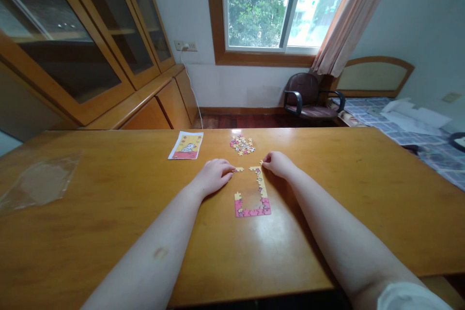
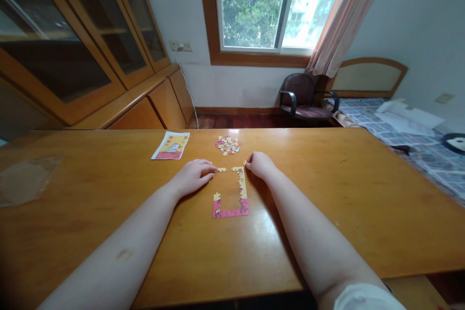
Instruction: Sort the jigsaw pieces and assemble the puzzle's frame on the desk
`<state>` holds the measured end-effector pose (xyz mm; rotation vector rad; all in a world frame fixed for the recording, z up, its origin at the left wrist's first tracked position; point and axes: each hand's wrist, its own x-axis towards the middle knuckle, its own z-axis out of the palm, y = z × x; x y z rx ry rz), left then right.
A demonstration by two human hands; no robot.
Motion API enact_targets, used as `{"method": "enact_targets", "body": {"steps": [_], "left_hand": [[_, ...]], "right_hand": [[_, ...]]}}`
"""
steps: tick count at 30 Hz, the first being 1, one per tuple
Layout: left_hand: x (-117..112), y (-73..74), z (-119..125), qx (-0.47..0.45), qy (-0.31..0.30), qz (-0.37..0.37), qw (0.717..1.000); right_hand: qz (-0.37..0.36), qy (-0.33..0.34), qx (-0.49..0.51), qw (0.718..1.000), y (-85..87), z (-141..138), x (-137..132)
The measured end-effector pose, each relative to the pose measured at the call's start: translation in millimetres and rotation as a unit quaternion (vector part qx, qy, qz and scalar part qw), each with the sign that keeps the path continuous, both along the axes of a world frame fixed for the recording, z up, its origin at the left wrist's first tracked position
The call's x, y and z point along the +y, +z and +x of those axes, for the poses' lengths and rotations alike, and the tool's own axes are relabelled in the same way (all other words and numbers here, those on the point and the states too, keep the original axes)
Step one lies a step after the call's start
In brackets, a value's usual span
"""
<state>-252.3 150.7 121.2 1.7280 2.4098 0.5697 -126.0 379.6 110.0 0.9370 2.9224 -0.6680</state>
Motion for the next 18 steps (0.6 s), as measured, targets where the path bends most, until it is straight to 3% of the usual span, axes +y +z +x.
{"method": "enact_targets", "body": {"steps": [12,18], "left_hand": [[0,-2.4,-1,0.003,-0.001,0.008,1.0],[1,-3.4,-1,0.004,0.001,0.007,1.0]], "right_hand": [[-0.026,0.013,0.047,0.998,-10.0,-1,1],[0.023,0.026,0.081,0.996,-12.4,-4,-4]]}}
